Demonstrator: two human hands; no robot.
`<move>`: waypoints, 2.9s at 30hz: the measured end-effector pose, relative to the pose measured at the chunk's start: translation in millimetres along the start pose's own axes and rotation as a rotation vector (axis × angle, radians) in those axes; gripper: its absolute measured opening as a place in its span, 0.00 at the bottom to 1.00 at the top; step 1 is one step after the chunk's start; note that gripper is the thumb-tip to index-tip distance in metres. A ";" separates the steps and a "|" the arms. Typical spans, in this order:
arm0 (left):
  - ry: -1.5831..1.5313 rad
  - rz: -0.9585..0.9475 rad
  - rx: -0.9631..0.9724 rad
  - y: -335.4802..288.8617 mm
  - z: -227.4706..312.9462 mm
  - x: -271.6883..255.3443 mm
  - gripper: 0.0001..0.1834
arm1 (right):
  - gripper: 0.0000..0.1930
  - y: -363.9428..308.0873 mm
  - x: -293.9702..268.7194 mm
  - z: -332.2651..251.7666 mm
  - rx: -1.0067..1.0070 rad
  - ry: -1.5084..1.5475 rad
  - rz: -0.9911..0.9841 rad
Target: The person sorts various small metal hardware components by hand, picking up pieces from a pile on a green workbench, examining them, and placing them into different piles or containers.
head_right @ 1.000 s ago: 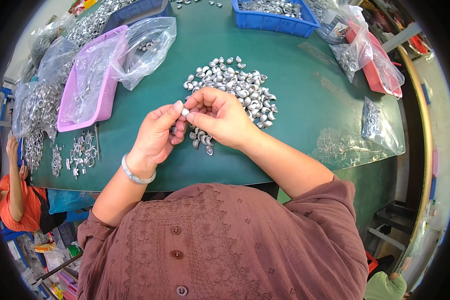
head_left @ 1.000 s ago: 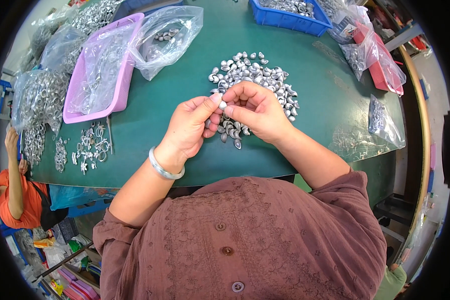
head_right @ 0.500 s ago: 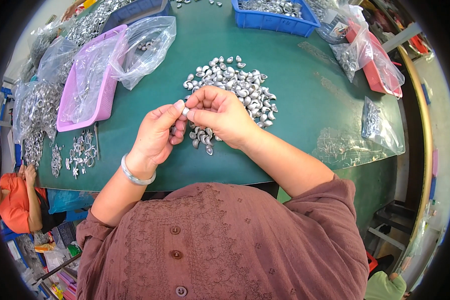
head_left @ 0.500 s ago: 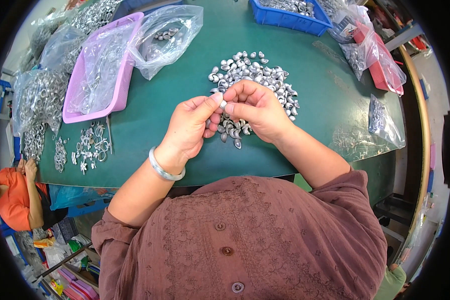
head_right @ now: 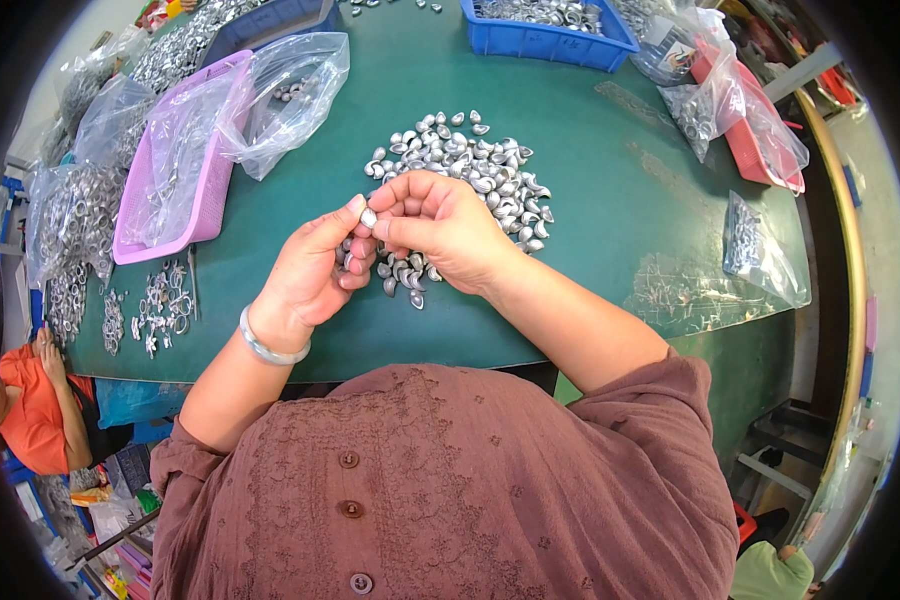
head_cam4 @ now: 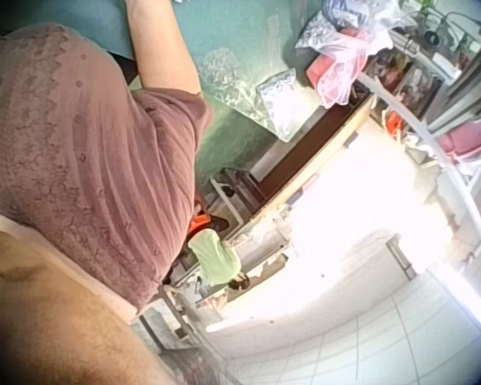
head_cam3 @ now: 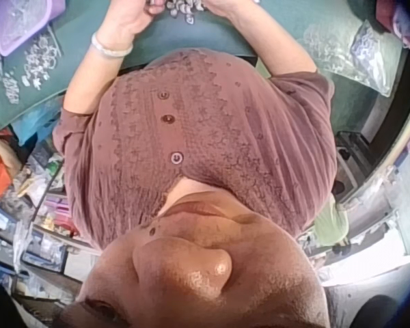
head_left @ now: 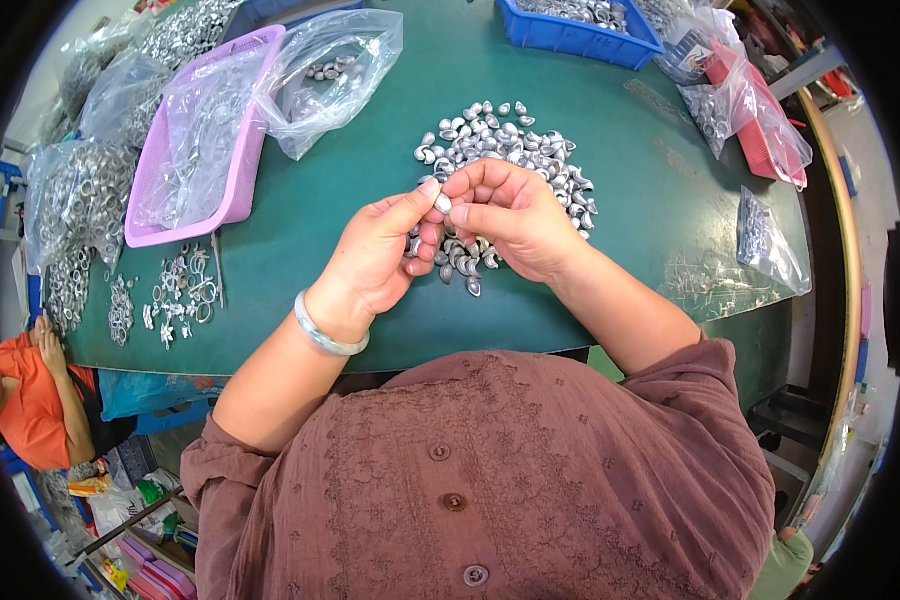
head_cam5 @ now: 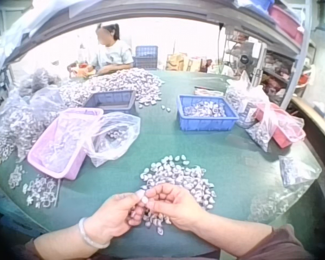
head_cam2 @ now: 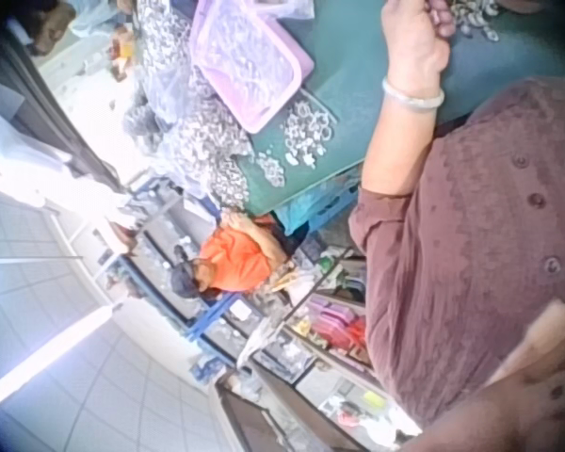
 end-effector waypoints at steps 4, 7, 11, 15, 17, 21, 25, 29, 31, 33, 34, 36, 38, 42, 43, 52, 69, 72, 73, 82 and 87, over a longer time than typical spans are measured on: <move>-0.003 -0.025 -0.002 2.1 -1.6 -1.9 0.15 | 0.08 -3.8 4.5 -5.7 -0.017 0.008 -0.033; 0.003 -0.013 0.049 2.1 0.5 0.3 0.15 | 0.08 -4.9 4.3 -5.6 -0.085 -0.018 -0.024; -0.007 -0.025 0.055 3.3 1.6 -0.4 0.15 | 0.09 -6.3 6.0 -9.2 -0.197 -0.107 -0.030; -0.056 -0.055 0.014 3.5 0.3 0.2 0.14 | 0.09 -7.2 7.3 -9.3 -0.200 -0.111 -0.053; -0.066 -0.064 0.008 3.9 -0.5 0.0 0.14 | 0.08 -7.3 8.7 -9.4 -0.209 -0.103 -0.071; -0.091 -0.060 -0.032 2.8 -2.8 0.3 0.14 | 0.08 -7.2 7.9 -8.7 -0.216 -0.119 -0.063; -0.100 -0.052 -0.045 1.0 -3.3 1.6 0.14 | 0.07 -7.3 8.5 -8.9 -0.202 -0.113 -0.058; -0.093 -0.045 -0.050 0.6 -3.1 1.5 0.14 | 0.07 -7.7 9.2 -9.8 -0.209 -0.129 -0.051; -0.094 -0.048 -0.051 0.1 -3.3 2.2 0.14 | 0.07 -7.5 8.4 -9.7 -0.221 -0.146 -0.050; -0.089 -0.046 -0.047 0.6 -3.5 2.3 0.14 | 0.07 -7.4 7.8 -9.6 -0.233 -0.164 -0.048; -0.085 -0.044 -0.042 0.9 -3.4 2.2 0.14 | 0.07 -7.4 7.9 -9.4 -0.233 -0.160 -0.054; -0.078 -0.045 -0.030 0.7 -2.8 2.5 0.14 | 0.07 -7.6 8.4 -9.4 -0.233 -0.156 -0.059; -0.071 -0.046 -0.017 0.4 -2.2 2.6 0.14 | 0.06 -8.9 9.9 -11.1 -0.250 -0.134 -0.068; -0.035 -0.047 0.042 0.4 0.4 1.8 0.13 | 0.06 -9.8 5.5 -13.2 -0.364 -0.293 -0.008; -0.028 -0.049 0.057 0.4 1.1 1.7 0.13 | 0.07 -10.5 6.0 -15.0 -0.384 -0.327 0.000; -0.022 -0.076 0.067 -0.7 2.0 2.4 0.13 | 0.07 -17.3 11.1 -26.1 -0.587 -0.507 0.036; -0.324 -0.268 -0.011 -13.6 2.5 0.2 0.18 | 0.09 117.9 -77.8 -143.3 -0.456 -0.411 0.379; -0.271 -0.273 0.061 -25.2 6.8 2.7 0.18 | 0.07 144.0 -92.2 -176.9 -0.562 -0.249 0.513; -0.224 -0.270 0.103 -28.9 8.1 3.2 0.18 | 0.07 144.7 -94.9 -176.9 -0.564 -0.249 0.511; -0.096 -0.218 0.272 -42.9 16.5 -4.8 0.26 | 0.14 93.9 -56.9 -106.9 -0.596 -0.797 0.305; -0.114 -0.265 0.276 -46.4 17.5 -2.3 0.27 | 0.05 0.8 15.3 -72.9 -0.659 -0.777 -0.215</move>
Point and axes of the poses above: each hand's wrist, its own y-axis towards the middle knuckle, its own x-axis out of the palm, z = x × y, the point moved 6 cm from there along y, towards the middle knuckle, and after that the axes turned 14 degrees about z, right-handed, at the moved point
